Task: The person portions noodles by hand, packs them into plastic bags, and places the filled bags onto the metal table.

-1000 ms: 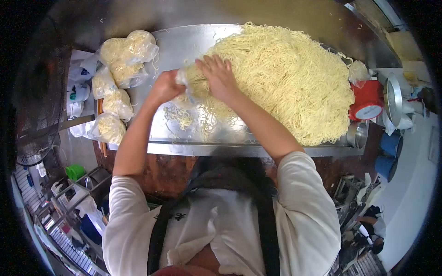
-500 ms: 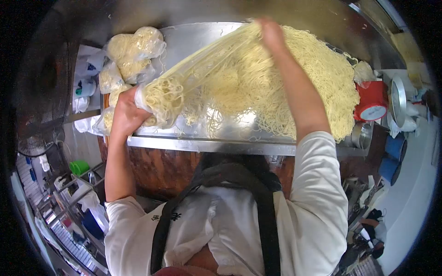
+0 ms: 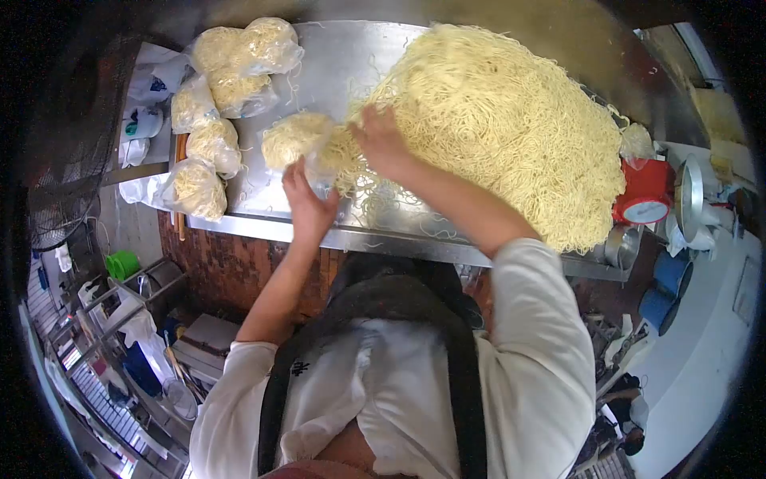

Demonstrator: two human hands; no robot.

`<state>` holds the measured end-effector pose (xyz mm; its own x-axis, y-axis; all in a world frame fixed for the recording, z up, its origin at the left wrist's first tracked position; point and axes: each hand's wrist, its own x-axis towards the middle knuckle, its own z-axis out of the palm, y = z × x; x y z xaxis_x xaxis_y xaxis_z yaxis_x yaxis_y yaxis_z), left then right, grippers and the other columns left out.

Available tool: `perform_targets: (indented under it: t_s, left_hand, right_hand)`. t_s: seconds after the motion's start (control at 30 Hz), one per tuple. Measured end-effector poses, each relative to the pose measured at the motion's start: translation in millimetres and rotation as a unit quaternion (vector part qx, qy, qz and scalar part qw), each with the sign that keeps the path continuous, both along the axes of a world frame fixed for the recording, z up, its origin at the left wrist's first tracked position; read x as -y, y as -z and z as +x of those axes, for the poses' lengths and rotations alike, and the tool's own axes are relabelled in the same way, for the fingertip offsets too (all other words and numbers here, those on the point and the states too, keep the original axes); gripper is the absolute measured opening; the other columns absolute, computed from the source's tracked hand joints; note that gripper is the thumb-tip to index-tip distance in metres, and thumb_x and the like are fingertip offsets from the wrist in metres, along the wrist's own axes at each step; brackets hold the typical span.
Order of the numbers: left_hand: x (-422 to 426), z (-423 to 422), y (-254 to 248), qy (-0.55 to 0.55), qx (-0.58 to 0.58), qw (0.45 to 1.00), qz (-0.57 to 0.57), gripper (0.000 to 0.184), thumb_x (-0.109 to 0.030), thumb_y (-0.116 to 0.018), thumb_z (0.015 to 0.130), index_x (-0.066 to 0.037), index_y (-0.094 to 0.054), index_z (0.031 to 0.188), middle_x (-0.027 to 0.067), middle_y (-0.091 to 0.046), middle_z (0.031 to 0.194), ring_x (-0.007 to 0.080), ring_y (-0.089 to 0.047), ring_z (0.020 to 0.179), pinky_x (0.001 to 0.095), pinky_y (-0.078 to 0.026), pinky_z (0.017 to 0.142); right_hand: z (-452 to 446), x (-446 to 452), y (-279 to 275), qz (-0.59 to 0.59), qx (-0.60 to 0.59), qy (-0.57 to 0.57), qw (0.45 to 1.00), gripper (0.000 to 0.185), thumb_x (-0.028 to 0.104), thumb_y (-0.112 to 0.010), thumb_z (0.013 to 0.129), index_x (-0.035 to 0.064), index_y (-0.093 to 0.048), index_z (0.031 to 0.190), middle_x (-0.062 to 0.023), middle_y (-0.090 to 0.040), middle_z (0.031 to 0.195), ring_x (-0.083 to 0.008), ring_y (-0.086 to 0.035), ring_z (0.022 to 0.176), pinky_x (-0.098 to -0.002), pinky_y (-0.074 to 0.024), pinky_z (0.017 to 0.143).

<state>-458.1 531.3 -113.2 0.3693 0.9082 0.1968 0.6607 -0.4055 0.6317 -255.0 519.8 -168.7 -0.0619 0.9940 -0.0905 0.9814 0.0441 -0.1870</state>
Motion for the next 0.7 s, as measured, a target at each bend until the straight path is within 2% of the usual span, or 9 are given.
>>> perform_targets:
  t_s: [0.13, 0.23, 0.27, 0.33, 0.43, 0.57, 0.6, 0.67, 0.7]
  left_hand:
    - [-25, 18, 22, -0.061, 0.058, 0.992, -0.094, 0.023, -0.005, -0.062, 0.087, 0.001, -0.060, 0.109, 0.0199, -0.061, 0.098, 0.0359, -0.059, 0.092, 0.0437, -0.048, 0.081]
    - [-82, 23, 9, -0.056, 0.271, 0.947, -0.164, 0.008, -0.007, -0.056, 0.094, 0.000, -0.059, 0.097, 0.0065, -0.058, 0.065, 0.0196, -0.056, 0.055, 0.0337, -0.044, 0.055]
    - [-79, 26, -29, -0.031, 0.301, 0.930, -0.209, 0.011, -0.011, -0.055, 0.098, 0.000, -0.058, 0.095, 0.0032, -0.056, 0.066, 0.0092, -0.051, 0.056, 0.0265, -0.041, 0.053]
    - [-52, 23, -76, -0.014, 0.293, 0.931, -0.216, 0.015, -0.014, -0.055, 0.099, -0.001, -0.057, 0.094, 0.0018, -0.055, 0.065, 0.0076, -0.050, 0.056, 0.0247, -0.040, 0.051]
    - [-34, 20, -86, -0.023, 0.331, 0.912, -0.240, 0.019, -0.020, -0.054, 0.102, -0.002, -0.055, 0.095, 0.0000, -0.051, 0.062, 0.0070, -0.047, 0.052, 0.0244, -0.039, 0.046]
    - [-77, -2, -48, -0.122, 0.393, 0.857, -0.309, 0.017, -0.020, -0.052, 0.102, -0.003, -0.054, 0.099, 0.0008, -0.049, 0.062, 0.0096, -0.045, 0.049, 0.0275, -0.042, 0.042]
    - [-90, -6, -43, -0.122, 0.396, 0.853, -0.316, 0.018, -0.020, -0.053, 0.101, -0.003, -0.055, 0.100, 0.0006, -0.048, 0.062, 0.0096, -0.045, 0.048, 0.0272, -0.042, 0.043]
    - [-98, -8, -36, -0.121, 0.385, 0.856, -0.323, 0.019, -0.022, -0.054, 0.100, -0.003, -0.056, 0.100, 0.0003, -0.049, 0.061, 0.0091, -0.045, 0.047, 0.0262, -0.041, 0.042]
    - [-102, -5, -38, -0.114, 0.373, 0.864, -0.317, 0.020, -0.023, -0.055, 0.100, -0.003, -0.057, 0.099, 0.0003, -0.050, 0.061, 0.0086, -0.046, 0.047, 0.0255, -0.040, 0.041]
  right_hand:
    - [-34, -29, 63, 0.069, -0.070, -0.042, 0.994, 0.044, 0.019, -0.062, 0.085, -0.0020, -0.060, 0.124, -0.0285, -0.051, 0.134, -0.0348, -0.045, 0.132, -0.0476, -0.0303, 0.114]
    - [-30, -62, 3, -0.163, -0.264, 0.000, 0.951, 0.039, 0.019, -0.066, 0.082, -0.0012, -0.063, 0.115, -0.0256, -0.064, 0.113, -0.0352, -0.061, 0.111, -0.0410, -0.0481, 0.095]
    - [-27, -67, -22, -0.128, -0.287, -0.029, 0.949, 0.036, 0.017, -0.066, 0.081, -0.0002, -0.064, 0.112, -0.0241, -0.065, 0.108, -0.0353, -0.063, 0.104, -0.0416, -0.0496, 0.089]
    - [-27, -72, -59, -0.057, -0.333, -0.089, 0.937, 0.030, 0.013, -0.066, 0.079, 0.0018, -0.065, 0.107, -0.0211, -0.068, 0.098, -0.0355, -0.067, 0.091, -0.0427, -0.0526, 0.077]
    - [-58, -71, -73, -0.001, -0.564, 0.052, 0.824, 0.027, 0.011, -0.064, 0.081, 0.0032, -0.065, 0.107, -0.0206, -0.068, 0.100, -0.0372, -0.066, 0.092, -0.0448, -0.0513, 0.078]
    - [-65, -30, -56, 0.043, -0.306, -0.051, 0.950, 0.037, 0.000, -0.056, 0.081, 0.0009, -0.061, 0.118, -0.0217, -0.063, 0.116, -0.0382, -0.059, 0.112, -0.0418, -0.0464, 0.096]
    - [-40, -21, -103, -0.097, -0.270, -0.059, 0.956, 0.053, -0.001, -0.059, 0.085, 0.0034, -0.051, 0.137, -0.0201, -0.050, 0.140, -0.0308, -0.044, 0.134, -0.0384, -0.0381, 0.110]
    - [-7, -12, -115, -0.136, -0.221, 0.067, 0.963, 0.058, -0.001, -0.063, 0.082, 0.0026, -0.050, 0.138, -0.0206, -0.044, 0.147, -0.0327, -0.032, 0.144, -0.0466, -0.0292, 0.116]
    - [2, -10, -90, -0.020, -0.154, 0.058, 0.986, 0.055, -0.001, -0.061, 0.081, 0.0021, -0.051, 0.136, -0.0208, -0.048, 0.140, -0.0340, -0.040, 0.136, -0.0479, -0.0271, 0.117]
